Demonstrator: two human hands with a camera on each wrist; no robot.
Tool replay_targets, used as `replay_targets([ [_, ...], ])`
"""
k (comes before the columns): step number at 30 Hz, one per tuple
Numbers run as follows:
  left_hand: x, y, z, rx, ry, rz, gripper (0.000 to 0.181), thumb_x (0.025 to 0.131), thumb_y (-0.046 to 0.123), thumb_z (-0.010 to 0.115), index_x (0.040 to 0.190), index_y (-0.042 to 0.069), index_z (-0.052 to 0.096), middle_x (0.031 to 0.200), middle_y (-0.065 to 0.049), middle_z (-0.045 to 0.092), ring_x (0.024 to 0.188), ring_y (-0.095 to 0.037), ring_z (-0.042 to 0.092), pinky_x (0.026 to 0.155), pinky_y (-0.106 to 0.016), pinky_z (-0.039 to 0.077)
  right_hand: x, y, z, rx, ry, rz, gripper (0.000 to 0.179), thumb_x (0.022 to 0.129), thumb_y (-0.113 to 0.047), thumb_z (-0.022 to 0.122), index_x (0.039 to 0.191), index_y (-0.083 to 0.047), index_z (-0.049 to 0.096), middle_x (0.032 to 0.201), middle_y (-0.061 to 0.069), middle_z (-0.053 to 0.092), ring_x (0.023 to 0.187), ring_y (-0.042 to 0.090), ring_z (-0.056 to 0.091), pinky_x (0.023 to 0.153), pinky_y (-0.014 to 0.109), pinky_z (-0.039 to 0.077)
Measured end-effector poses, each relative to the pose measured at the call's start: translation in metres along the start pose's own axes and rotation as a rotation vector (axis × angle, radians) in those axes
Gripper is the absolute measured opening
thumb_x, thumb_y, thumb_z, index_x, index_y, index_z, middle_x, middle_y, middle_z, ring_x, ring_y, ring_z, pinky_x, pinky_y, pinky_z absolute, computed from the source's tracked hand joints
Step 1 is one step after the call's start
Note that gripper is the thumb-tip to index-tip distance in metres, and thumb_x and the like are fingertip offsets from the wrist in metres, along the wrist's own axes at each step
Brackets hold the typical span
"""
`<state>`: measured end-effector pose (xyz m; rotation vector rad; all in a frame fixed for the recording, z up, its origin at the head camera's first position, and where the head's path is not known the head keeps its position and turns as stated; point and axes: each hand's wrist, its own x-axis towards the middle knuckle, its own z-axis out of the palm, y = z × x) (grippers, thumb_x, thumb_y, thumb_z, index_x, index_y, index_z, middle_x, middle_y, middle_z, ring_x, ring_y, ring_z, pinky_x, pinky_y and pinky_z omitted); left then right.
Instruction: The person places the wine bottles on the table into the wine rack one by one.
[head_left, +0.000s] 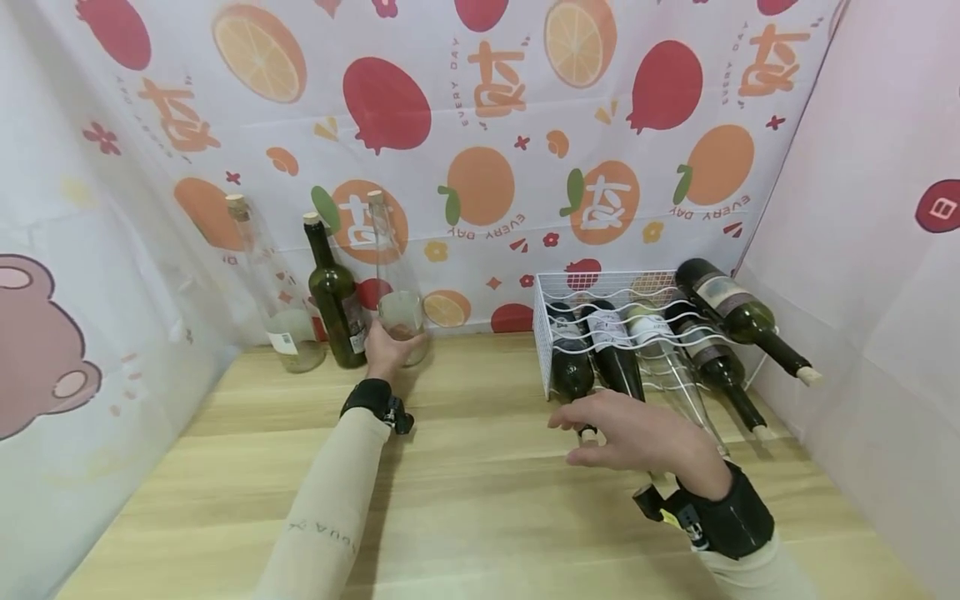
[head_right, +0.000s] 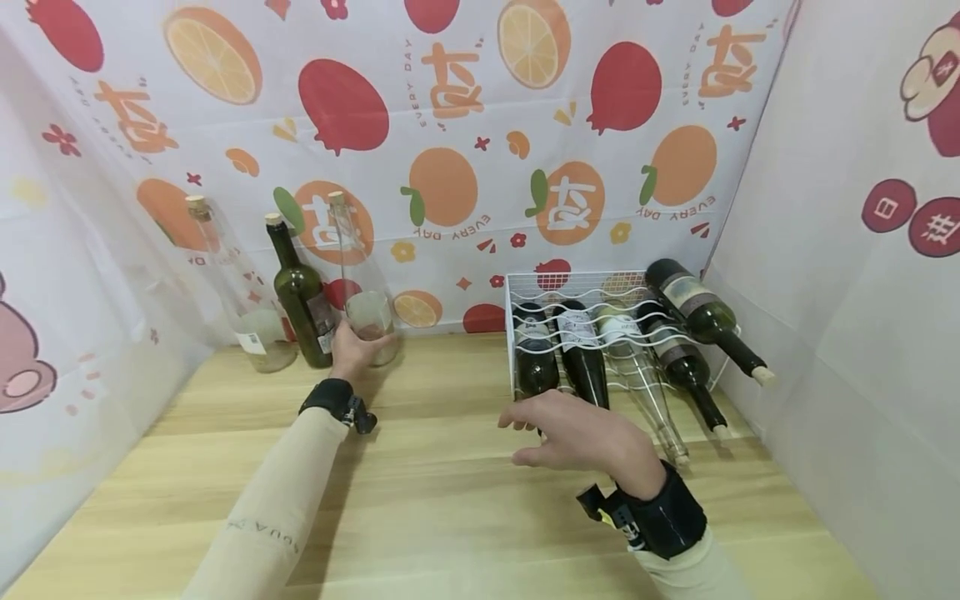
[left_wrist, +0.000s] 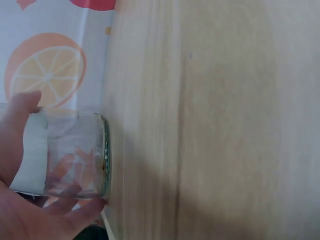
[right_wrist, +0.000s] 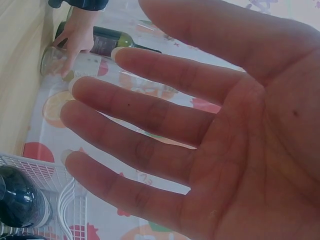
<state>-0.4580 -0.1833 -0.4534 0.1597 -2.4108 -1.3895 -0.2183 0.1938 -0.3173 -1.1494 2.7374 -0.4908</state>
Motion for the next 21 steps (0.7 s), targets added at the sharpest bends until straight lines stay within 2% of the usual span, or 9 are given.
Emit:
replay_targets([
  [5, -0.004, 0.003, -0.007, 0.031, -0.006, -0.023, 0.085, 0.078, 0.034, 0.09, 0.143, 0.001, 0.046, 0.144, -0.024, 0.057, 0.138, -0.042, 0.05, 0.118, -0.054, 0.041, 0.0, 0.0, 0.001, -0.017, 0.008, -0.016, 0.039, 0.096, -0.028, 0.073, 0.131, -0.011, 0.068, 0.122, 0.001, 0.075, 0.109, 0.018, 0.069, 0.095, 0.038, 0.057],
  [9, -0.01, 0.006, -0.015, 0.071, -0.031, 0.018, 0.083, 0.077, 0.035, 0.09, 0.138, -0.004, 0.05, 0.14, -0.029, 0.059, 0.134, -0.045, 0.053, 0.115, -0.055, 0.044, 0.001, 0.001, 0.0, -0.036, 0.016, -0.002, 0.04, 0.096, -0.028, 0.073, 0.132, -0.011, 0.068, 0.121, 0.0, 0.075, 0.109, 0.018, 0.069, 0.095, 0.04, 0.057],
  [14, -0.02, 0.008, -0.03, 0.119, -0.07, 0.063, 0.074, 0.075, 0.04, 0.091, 0.129, 0.0, 0.06, 0.13, -0.024, 0.065, 0.124, -0.041, 0.06, 0.106, -0.054, 0.049, 0.0, 0.002, -0.001, -0.031, 0.011, 0.006, 0.04, 0.097, -0.028, 0.073, 0.133, -0.01, 0.068, 0.12, 0.001, 0.076, 0.109, 0.021, 0.071, 0.095, 0.041, 0.057],
  [17, -0.027, 0.012, -0.043, 0.126, -0.119, 0.083, 0.073, 0.074, 0.044, 0.091, 0.127, 0.002, 0.063, 0.127, -0.022, 0.067, 0.118, -0.039, 0.062, 0.1, -0.052, 0.051, 0.0, 0.004, -0.001, -0.018, 0.013, 0.006, 0.04, 0.097, -0.028, 0.072, 0.132, -0.01, 0.068, 0.12, 0.001, 0.075, 0.108, 0.02, 0.071, 0.093, 0.039, 0.058],
  [21, -0.036, 0.021, -0.062, 0.157, -0.214, 0.143, 0.078, 0.072, 0.043, 0.092, 0.132, 0.003, 0.062, 0.128, -0.023, 0.067, 0.116, -0.039, 0.063, 0.097, -0.052, 0.053, -0.001, 0.008, -0.003, 0.015, 0.008, 0.021, 0.038, 0.098, -0.028, 0.071, 0.132, -0.011, 0.068, 0.119, 0.0, 0.075, 0.107, 0.017, 0.071, 0.089, 0.035, 0.059],
])
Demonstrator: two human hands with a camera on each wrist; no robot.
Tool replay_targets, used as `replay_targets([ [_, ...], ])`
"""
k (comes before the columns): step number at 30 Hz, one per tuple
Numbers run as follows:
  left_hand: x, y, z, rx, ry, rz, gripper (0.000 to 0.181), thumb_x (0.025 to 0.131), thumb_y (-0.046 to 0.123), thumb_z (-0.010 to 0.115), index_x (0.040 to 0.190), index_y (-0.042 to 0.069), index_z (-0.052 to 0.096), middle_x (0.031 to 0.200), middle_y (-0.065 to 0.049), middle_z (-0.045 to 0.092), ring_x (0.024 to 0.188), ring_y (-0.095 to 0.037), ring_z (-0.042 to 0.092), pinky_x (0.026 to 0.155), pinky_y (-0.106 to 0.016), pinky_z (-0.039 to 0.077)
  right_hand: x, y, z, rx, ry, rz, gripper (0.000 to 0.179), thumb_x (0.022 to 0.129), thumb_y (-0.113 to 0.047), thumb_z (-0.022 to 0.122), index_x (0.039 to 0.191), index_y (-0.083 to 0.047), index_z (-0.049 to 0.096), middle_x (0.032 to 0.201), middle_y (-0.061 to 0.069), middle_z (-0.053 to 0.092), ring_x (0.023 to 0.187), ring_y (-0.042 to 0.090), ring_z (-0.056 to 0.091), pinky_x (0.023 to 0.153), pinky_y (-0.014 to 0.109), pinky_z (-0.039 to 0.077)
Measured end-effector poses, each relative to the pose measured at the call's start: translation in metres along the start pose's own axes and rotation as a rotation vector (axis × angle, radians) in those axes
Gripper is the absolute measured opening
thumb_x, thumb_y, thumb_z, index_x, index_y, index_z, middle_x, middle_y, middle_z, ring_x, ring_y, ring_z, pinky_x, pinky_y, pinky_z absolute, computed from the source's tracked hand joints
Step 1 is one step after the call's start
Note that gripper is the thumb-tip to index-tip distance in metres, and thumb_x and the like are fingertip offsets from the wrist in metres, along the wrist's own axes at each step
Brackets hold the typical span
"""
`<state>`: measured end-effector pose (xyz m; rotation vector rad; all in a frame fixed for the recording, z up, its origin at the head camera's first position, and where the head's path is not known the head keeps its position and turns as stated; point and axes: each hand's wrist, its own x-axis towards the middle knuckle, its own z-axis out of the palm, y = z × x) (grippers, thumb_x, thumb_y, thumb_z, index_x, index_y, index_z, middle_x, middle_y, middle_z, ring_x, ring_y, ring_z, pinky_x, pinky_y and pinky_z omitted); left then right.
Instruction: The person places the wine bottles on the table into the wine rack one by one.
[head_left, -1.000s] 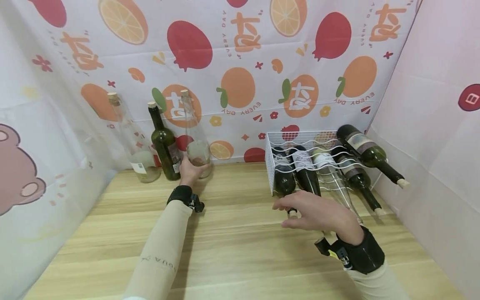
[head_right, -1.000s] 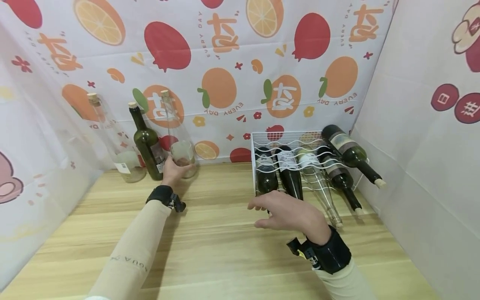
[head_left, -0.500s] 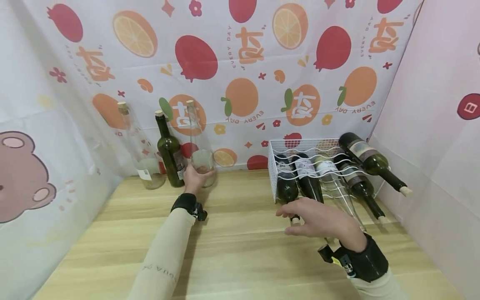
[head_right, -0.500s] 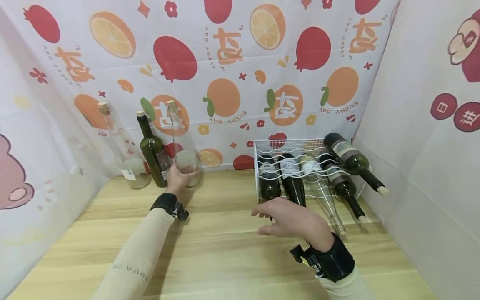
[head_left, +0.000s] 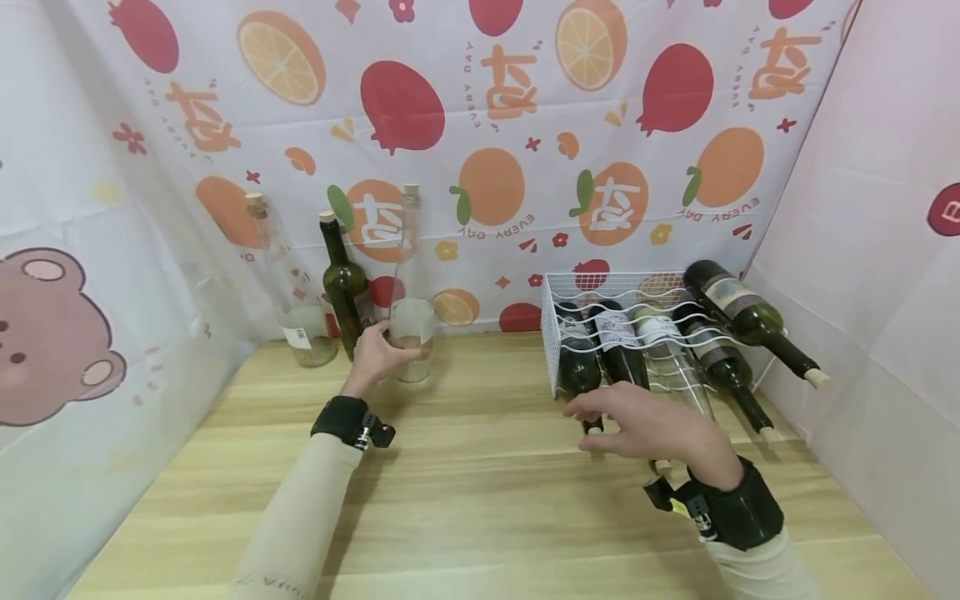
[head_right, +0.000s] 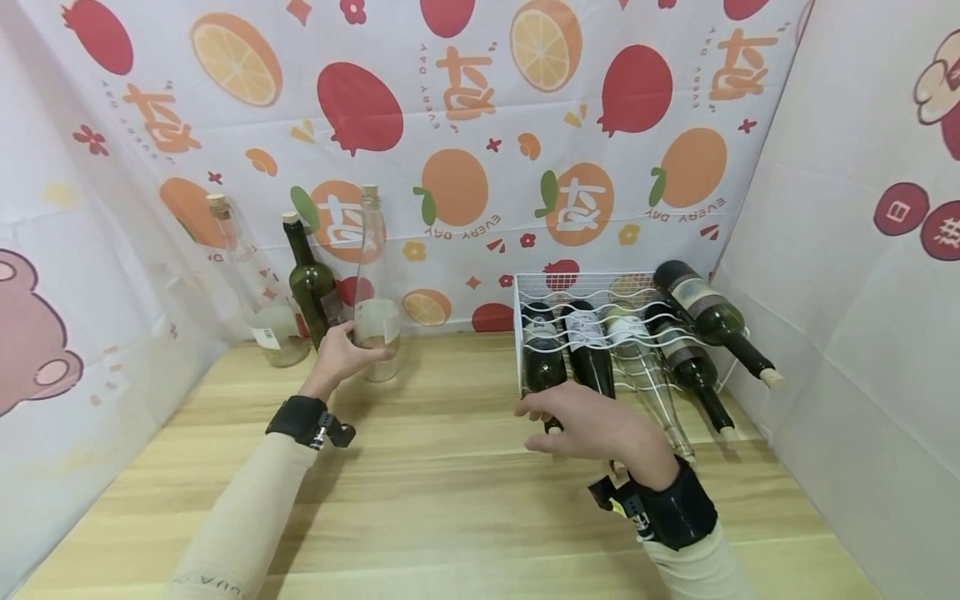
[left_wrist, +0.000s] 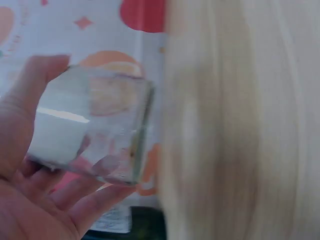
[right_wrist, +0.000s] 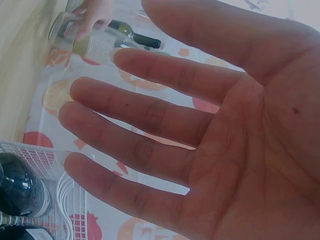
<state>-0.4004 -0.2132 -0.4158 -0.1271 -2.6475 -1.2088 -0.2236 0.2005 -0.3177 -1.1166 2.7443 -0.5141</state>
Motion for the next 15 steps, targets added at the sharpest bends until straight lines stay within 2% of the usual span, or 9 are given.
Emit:
replay_targets([
  [1, -0.003, 0.002, -0.004, 0.022, -0.019, 0.021, 0.08, 0.071, 0.042, 0.093, 0.134, 0.003, 0.062, 0.128, -0.022, 0.067, 0.114, -0.038, 0.063, 0.096, -0.051, 0.054, 0.0, 0.002, 0.0, 0.006, -0.002, 0.006, 0.038, 0.098, -0.028, 0.071, 0.132, -0.012, 0.068, 0.119, 0.0, 0.075, 0.107, 0.017, 0.071, 0.089, 0.036, 0.06],
  [3, -0.009, 0.007, -0.011, 0.066, -0.055, 0.057, 0.078, 0.068, 0.041, 0.094, 0.129, 0.002, 0.064, 0.114, -0.02, 0.072, 0.1, -0.034, 0.068, 0.089, -0.047, 0.055, -0.002, 0.005, -0.002, 0.025, -0.007, 0.026, 0.039, 0.098, -0.03, 0.071, 0.133, -0.012, 0.068, 0.12, 0.001, 0.075, 0.109, 0.018, 0.071, 0.09, 0.037, 0.06],
  [8, -0.025, 0.016, -0.02, 0.158, -0.121, 0.15, 0.061, 0.061, 0.039, 0.098, 0.099, 0.001, 0.068, 0.082, -0.009, 0.071, 0.075, -0.02, 0.065, 0.07, -0.032, 0.05, -0.007, 0.012, -0.009, 0.045, 0.015, 0.063, 0.038, 0.098, -0.033, 0.07, 0.13, -0.012, 0.069, 0.119, 0.001, 0.075, 0.103, 0.013, 0.071, 0.085, 0.032, 0.059],
  [11, -0.033, 0.022, -0.023, 0.179, -0.157, 0.198, 0.057, 0.058, 0.034, 0.098, 0.1, 0.005, 0.071, 0.087, -0.008, 0.072, 0.08, -0.021, 0.066, 0.068, -0.031, 0.05, -0.011, 0.016, -0.015, 0.044, 0.038, 0.06, 0.037, 0.099, -0.032, 0.069, 0.13, -0.011, 0.068, 0.117, 0.001, 0.076, 0.102, 0.014, 0.071, 0.083, 0.031, 0.059],
  [15, -0.045, 0.029, -0.027, 0.232, -0.203, 0.247, 0.065, 0.056, 0.028, 0.098, 0.114, 0.011, 0.075, 0.099, -0.01, 0.076, 0.09, -0.027, 0.07, 0.071, -0.036, 0.055, -0.016, 0.019, -0.019, 0.056, 0.048, 0.065, 0.037, 0.101, -0.032, 0.067, 0.13, -0.01, 0.067, 0.118, 0.001, 0.075, 0.108, 0.019, 0.072, 0.086, 0.033, 0.06],
])
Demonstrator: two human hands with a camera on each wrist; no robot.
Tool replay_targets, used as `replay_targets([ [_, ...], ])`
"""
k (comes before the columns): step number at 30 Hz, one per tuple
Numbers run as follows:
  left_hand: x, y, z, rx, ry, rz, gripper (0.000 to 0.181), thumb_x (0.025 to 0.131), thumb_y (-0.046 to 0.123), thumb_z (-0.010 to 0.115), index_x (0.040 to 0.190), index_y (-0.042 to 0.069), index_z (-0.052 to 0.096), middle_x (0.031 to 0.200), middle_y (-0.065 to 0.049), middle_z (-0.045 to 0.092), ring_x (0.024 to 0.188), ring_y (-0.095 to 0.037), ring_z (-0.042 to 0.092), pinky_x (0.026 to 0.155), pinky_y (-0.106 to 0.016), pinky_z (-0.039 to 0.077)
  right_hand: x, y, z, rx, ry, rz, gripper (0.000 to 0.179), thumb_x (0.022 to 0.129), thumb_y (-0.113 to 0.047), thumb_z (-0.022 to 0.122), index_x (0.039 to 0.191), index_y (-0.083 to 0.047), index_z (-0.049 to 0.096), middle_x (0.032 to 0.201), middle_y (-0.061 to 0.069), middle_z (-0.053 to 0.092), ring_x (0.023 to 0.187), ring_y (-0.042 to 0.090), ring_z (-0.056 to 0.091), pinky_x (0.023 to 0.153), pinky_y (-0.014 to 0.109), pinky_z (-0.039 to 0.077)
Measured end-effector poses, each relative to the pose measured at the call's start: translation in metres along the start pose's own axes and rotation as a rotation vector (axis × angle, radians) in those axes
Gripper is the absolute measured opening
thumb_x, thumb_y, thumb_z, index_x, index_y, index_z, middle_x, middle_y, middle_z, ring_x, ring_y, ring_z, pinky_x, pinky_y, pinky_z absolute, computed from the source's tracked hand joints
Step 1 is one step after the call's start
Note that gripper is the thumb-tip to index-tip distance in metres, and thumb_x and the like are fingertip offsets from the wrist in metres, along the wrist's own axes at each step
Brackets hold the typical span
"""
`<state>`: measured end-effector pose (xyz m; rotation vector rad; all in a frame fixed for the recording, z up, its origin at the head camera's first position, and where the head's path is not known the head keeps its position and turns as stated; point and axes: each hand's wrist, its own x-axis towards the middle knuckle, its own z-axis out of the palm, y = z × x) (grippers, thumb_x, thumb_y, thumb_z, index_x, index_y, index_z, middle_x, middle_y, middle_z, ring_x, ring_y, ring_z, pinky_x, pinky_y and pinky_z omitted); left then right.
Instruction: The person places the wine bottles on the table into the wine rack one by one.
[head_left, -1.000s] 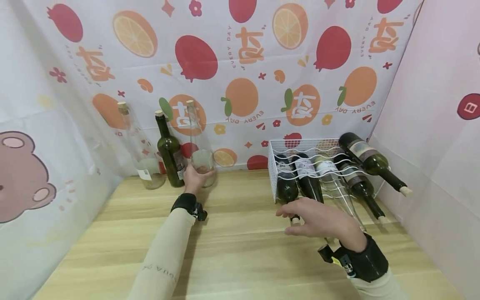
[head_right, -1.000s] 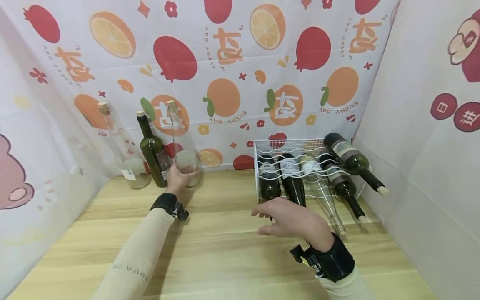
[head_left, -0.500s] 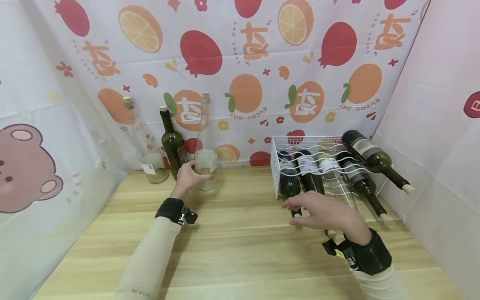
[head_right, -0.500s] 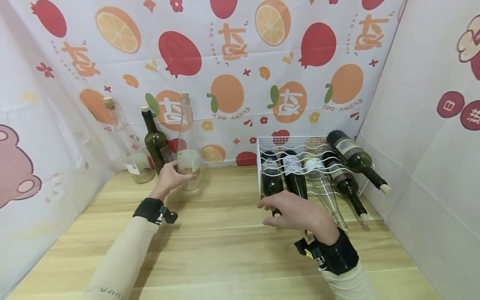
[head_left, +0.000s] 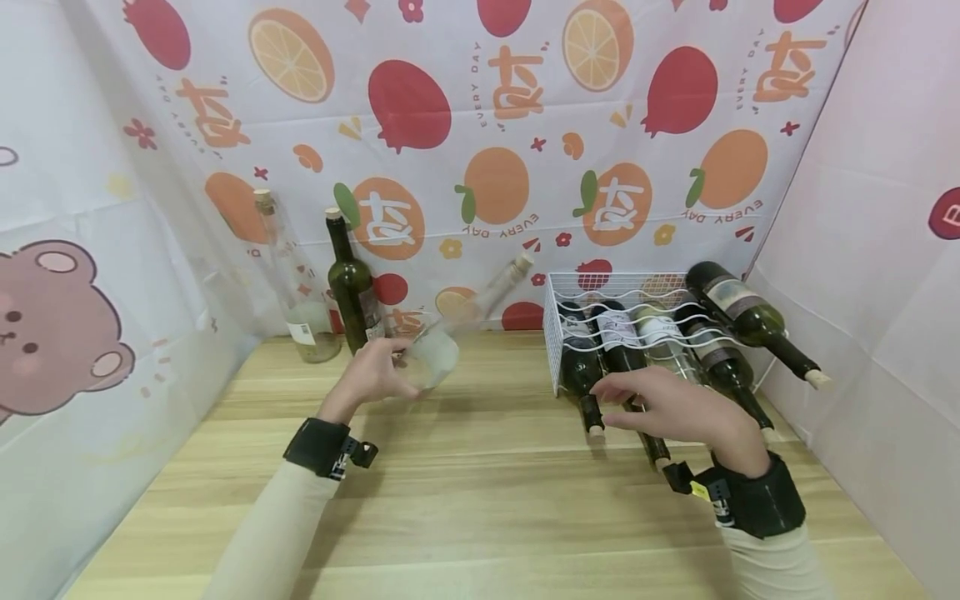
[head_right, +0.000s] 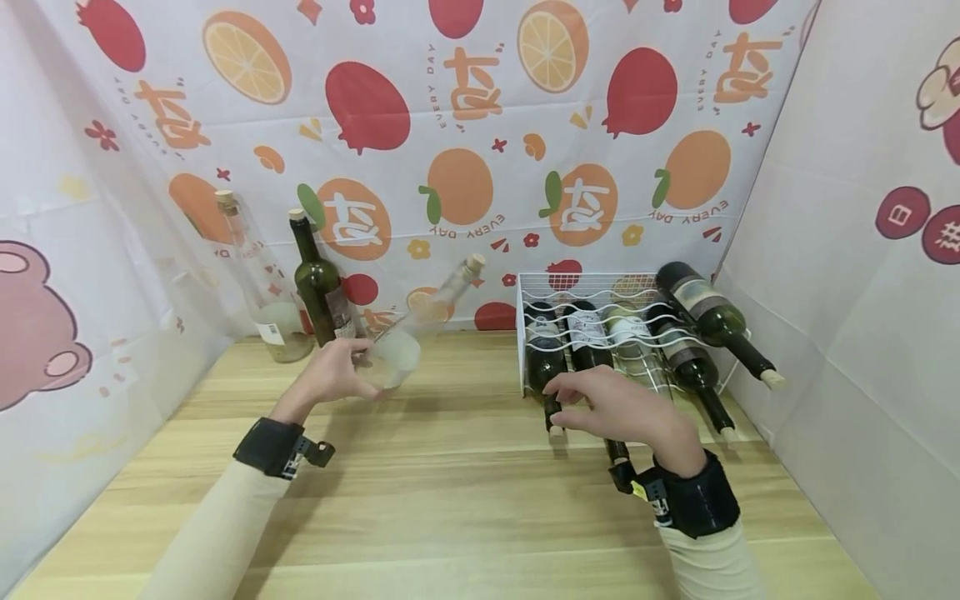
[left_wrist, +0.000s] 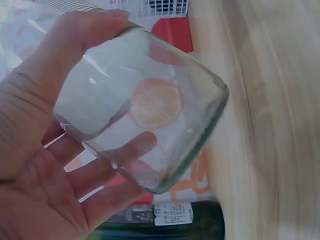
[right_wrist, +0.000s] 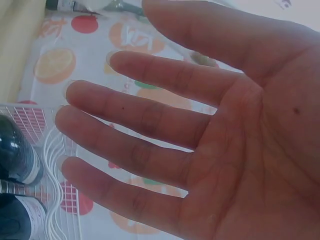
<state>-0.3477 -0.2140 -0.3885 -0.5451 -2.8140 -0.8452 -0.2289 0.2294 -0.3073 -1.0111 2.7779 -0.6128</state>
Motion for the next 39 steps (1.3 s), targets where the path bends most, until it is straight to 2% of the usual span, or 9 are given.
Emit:
replay_targets([
  [3, -0.007, 0.007, -0.002, 0.048, -0.021, 0.018, 0.07, 0.054, 0.026, 0.099, 0.119, 0.014, 0.076, 0.106, -0.01, 0.076, 0.095, -0.031, 0.071, 0.073, -0.041, 0.056, -0.002, 0.002, -0.002, 0.012, -0.001, 0.032, 0.035, 0.101, -0.031, 0.067, 0.13, -0.012, 0.068, 0.117, -0.001, 0.075, 0.107, 0.018, 0.072, 0.086, 0.032, 0.06],
  [8, -0.017, 0.019, -0.003, 0.105, -0.015, 0.027, 0.079, 0.049, 0.028, 0.101, 0.123, 0.017, 0.076, 0.114, -0.008, 0.077, 0.099, -0.031, 0.071, 0.073, -0.044, 0.057, -0.002, 0.004, -0.004, 0.015, -0.009, 0.069, 0.035, 0.1, -0.031, 0.068, 0.129, -0.012, 0.068, 0.117, 0.0, 0.076, 0.107, 0.018, 0.072, 0.086, 0.036, 0.06],
  [15, -0.027, 0.031, -0.004, 0.124, -0.001, 0.077, 0.075, 0.043, 0.028, 0.1, 0.114, 0.023, 0.078, 0.103, -0.003, 0.078, 0.09, -0.026, 0.071, 0.066, -0.038, 0.053, 0.0, 0.005, -0.004, 0.021, -0.018, 0.088, 0.035, 0.101, -0.028, 0.067, 0.13, -0.008, 0.067, 0.119, 0.007, 0.075, 0.11, 0.028, 0.072, 0.089, 0.048, 0.061],
  [22, -0.035, 0.04, -0.01, 0.134, -0.059, 0.055, 0.073, 0.042, 0.024, 0.099, 0.112, 0.025, 0.079, 0.095, 0.001, 0.077, 0.078, -0.018, 0.064, 0.057, -0.03, 0.048, 0.0, 0.006, -0.004, 0.011, -0.023, 0.096, 0.038, 0.101, -0.031, 0.067, 0.131, -0.008, 0.067, 0.117, 0.006, 0.076, 0.108, 0.026, 0.072, 0.087, 0.045, 0.062],
  [24, -0.037, 0.043, -0.012, 0.146, -0.065, 0.049, 0.072, 0.042, 0.024, 0.098, 0.111, 0.026, 0.079, 0.095, 0.0, 0.077, 0.079, -0.018, 0.065, 0.057, -0.03, 0.048, 0.001, 0.006, -0.004, 0.011, -0.025, 0.098, 0.038, 0.1, -0.031, 0.067, 0.131, -0.009, 0.067, 0.117, 0.006, 0.076, 0.107, 0.025, 0.072, 0.086, 0.043, 0.062],
  [27, -0.041, 0.046, -0.015, 0.165, -0.07, 0.059, 0.07, 0.042, 0.023, 0.097, 0.11, 0.026, 0.08, 0.094, -0.001, 0.077, 0.08, -0.019, 0.067, 0.056, -0.03, 0.047, 0.0, 0.007, -0.003, 0.009, -0.024, 0.104, 0.037, 0.1, -0.03, 0.068, 0.131, -0.009, 0.066, 0.116, 0.005, 0.076, 0.107, 0.024, 0.072, 0.086, 0.043, 0.062],
  [35, -0.05, 0.054, -0.02, 0.207, -0.106, 0.097, 0.071, 0.041, 0.02, 0.096, 0.111, 0.022, 0.08, 0.087, 0.003, 0.073, 0.078, -0.015, 0.06, 0.055, -0.028, 0.045, -0.001, 0.007, -0.002, -0.001, -0.029, 0.134, 0.038, 0.1, -0.032, 0.067, 0.133, -0.012, 0.066, 0.117, 0.003, 0.075, 0.108, 0.022, 0.072, 0.085, 0.039, 0.061],
  [39, -0.053, 0.058, -0.02, 0.195, -0.118, 0.1, 0.071, 0.043, 0.018, 0.097, 0.112, 0.02, 0.079, 0.086, 0.001, 0.072, 0.074, -0.013, 0.055, 0.055, -0.028, 0.043, 0.0, 0.008, -0.003, -0.005, -0.014, 0.109, 0.039, 0.1, -0.032, 0.068, 0.132, -0.01, 0.066, 0.119, 0.004, 0.075, 0.108, 0.022, 0.072, 0.086, 0.041, 0.061],
])
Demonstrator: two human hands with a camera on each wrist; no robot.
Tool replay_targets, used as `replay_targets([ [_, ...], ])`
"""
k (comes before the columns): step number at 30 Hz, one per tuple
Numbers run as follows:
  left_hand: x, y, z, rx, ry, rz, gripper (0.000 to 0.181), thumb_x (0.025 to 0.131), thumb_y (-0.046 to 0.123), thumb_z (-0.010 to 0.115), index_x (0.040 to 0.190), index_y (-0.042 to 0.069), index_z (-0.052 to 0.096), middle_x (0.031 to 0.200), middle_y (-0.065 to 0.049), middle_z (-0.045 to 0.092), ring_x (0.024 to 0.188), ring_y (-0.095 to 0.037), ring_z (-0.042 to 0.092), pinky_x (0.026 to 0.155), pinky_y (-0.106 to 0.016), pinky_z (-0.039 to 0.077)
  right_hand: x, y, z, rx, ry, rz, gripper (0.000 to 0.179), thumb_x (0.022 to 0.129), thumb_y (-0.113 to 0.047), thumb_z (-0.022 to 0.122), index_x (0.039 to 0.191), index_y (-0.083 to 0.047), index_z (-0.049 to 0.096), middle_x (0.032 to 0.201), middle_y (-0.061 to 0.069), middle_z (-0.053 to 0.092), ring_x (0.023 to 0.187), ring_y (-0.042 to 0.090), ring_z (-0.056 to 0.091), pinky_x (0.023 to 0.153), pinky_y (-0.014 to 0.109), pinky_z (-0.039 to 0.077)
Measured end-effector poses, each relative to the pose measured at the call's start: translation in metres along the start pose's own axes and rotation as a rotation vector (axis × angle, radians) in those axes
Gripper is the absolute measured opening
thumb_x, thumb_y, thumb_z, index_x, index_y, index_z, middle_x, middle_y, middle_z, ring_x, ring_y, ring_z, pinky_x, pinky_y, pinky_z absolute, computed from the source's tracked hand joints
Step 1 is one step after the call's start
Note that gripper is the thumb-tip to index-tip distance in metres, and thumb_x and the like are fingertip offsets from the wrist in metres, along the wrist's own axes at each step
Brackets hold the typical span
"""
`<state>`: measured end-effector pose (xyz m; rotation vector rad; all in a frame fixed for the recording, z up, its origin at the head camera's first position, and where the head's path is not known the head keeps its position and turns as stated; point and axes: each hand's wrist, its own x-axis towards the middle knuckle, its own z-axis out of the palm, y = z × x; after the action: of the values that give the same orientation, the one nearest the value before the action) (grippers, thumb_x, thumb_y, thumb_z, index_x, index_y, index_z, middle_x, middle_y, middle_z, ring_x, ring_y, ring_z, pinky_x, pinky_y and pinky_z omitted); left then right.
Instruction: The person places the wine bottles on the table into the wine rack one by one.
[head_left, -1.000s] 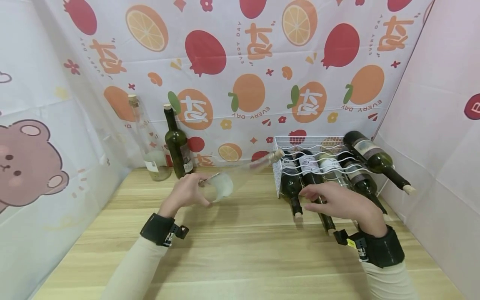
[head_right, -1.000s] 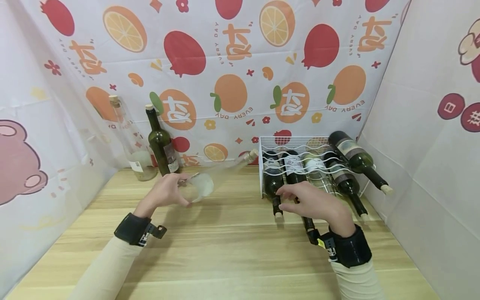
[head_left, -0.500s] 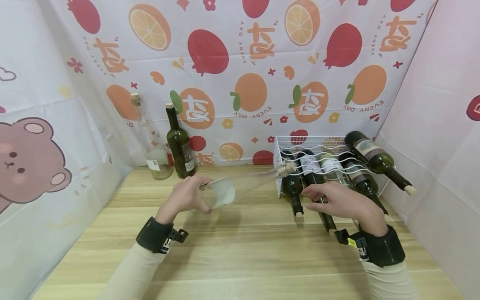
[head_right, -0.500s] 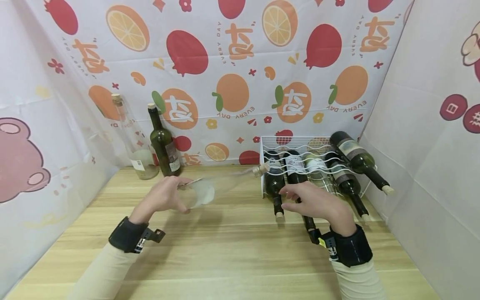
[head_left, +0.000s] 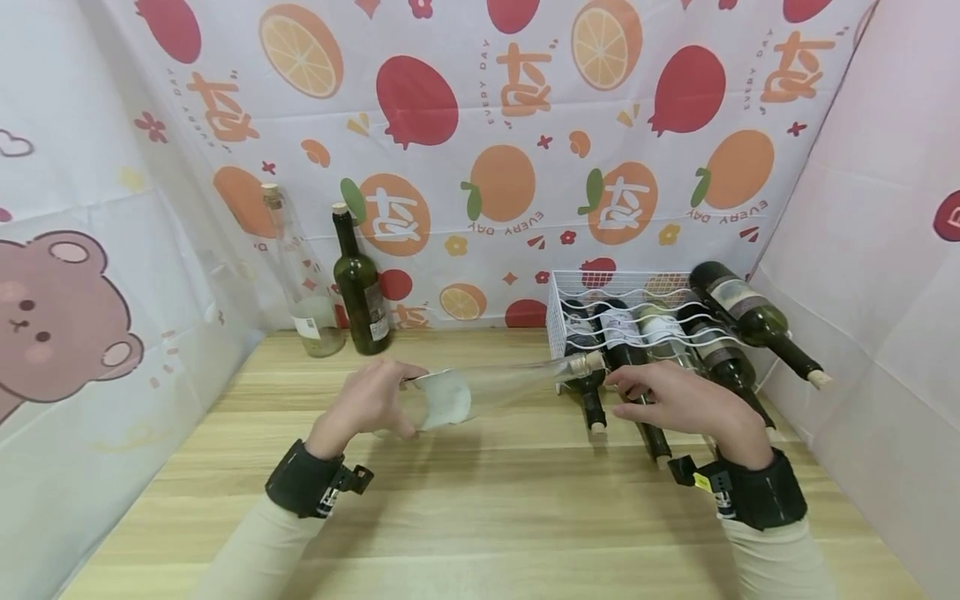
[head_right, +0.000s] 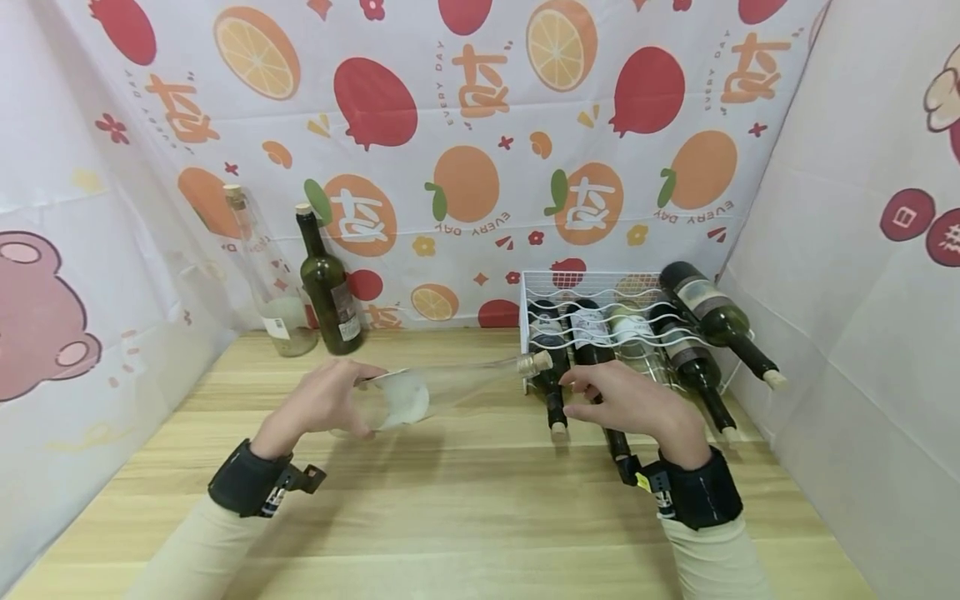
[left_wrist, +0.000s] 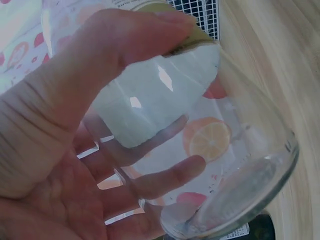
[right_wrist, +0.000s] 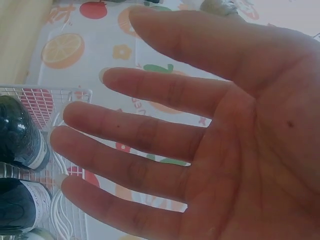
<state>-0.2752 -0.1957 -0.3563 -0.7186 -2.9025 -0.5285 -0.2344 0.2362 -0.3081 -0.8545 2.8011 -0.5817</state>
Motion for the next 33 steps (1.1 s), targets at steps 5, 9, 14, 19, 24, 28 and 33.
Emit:
replay_targets([
  [5, -0.002, 0.005, 0.002, 0.026, -0.002, -0.026, 0.073, 0.043, 0.014, 0.096, 0.114, 0.016, 0.079, 0.097, -0.002, 0.078, 0.076, -0.016, 0.06, 0.054, -0.03, 0.045, 0.002, 0.0, 0.001, -0.011, 0.024, -0.002, 0.042, 0.098, -0.032, 0.071, 0.13, -0.006, 0.066, 0.12, 0.009, 0.074, 0.106, 0.024, 0.072, 0.086, 0.044, 0.062],
  [9, -0.002, 0.009, 0.003, 0.076, 0.0, -0.048, 0.074, 0.042, 0.013, 0.093, 0.114, 0.018, 0.079, 0.105, -0.001, 0.079, 0.081, -0.018, 0.067, 0.052, -0.031, 0.045, 0.004, -0.003, 0.003, -0.024, 0.035, 0.015, 0.041, 0.096, -0.031, 0.074, 0.128, -0.006, 0.067, 0.117, 0.009, 0.074, 0.104, 0.026, 0.072, 0.085, 0.043, 0.062],
  [14, -0.004, 0.013, 0.008, 0.114, 0.002, -0.064, 0.074, 0.041, 0.013, 0.093, 0.113, 0.02, 0.079, 0.105, -0.002, 0.079, 0.078, -0.019, 0.066, 0.048, -0.032, 0.043, 0.008, -0.007, 0.007, -0.048, 0.034, -0.002, 0.05, 0.093, -0.032, 0.077, 0.134, -0.007, 0.063, 0.115, 0.008, 0.074, 0.103, 0.024, 0.071, 0.084, 0.041, 0.061],
  [19, -0.005, 0.015, 0.012, 0.131, 0.001, -0.091, 0.076, 0.042, 0.012, 0.094, 0.115, 0.02, 0.079, 0.107, -0.005, 0.079, 0.081, -0.023, 0.069, 0.046, -0.033, 0.042, 0.013, -0.01, 0.017, -0.073, 0.03, -0.015, 0.06, 0.091, -0.034, 0.079, 0.14, -0.007, 0.059, 0.115, 0.008, 0.074, 0.1, 0.02, 0.069, 0.082, 0.036, 0.058],
  [24, -0.005, 0.018, 0.013, 0.133, 0.006, -0.091, 0.075, 0.042, 0.013, 0.097, 0.115, 0.02, 0.079, 0.105, -0.005, 0.079, 0.08, -0.023, 0.068, 0.046, -0.033, 0.04, 0.022, -0.017, 0.026, -0.091, 0.02, -0.02, 0.054, 0.089, -0.03, 0.081, 0.136, -0.009, 0.063, 0.119, 0.006, 0.073, 0.102, 0.019, 0.068, 0.087, 0.04, 0.058],
  [28, -0.006, 0.021, 0.013, 0.142, 0.013, -0.081, 0.074, 0.042, 0.013, 0.097, 0.114, 0.019, 0.079, 0.103, -0.006, 0.08, 0.076, -0.02, 0.065, 0.045, -0.033, 0.039, 0.028, -0.02, 0.034, -0.107, 0.015, -0.041, 0.045, 0.09, -0.028, 0.081, 0.13, -0.011, 0.068, 0.117, 0.004, 0.075, 0.099, 0.016, 0.069, 0.084, 0.037, 0.058],
  [33, -0.008, 0.026, 0.016, 0.172, 0.028, -0.071, 0.073, 0.043, 0.016, 0.099, 0.113, 0.019, 0.079, 0.1, -0.005, 0.079, 0.075, -0.02, 0.062, 0.047, -0.034, 0.038, 0.034, -0.024, 0.043, -0.148, 0.002, -0.065, 0.04, 0.089, -0.029, 0.081, 0.122, -0.011, 0.071, 0.104, 0.001, 0.077, 0.086, 0.01, 0.068, 0.073, 0.029, 0.055],
])
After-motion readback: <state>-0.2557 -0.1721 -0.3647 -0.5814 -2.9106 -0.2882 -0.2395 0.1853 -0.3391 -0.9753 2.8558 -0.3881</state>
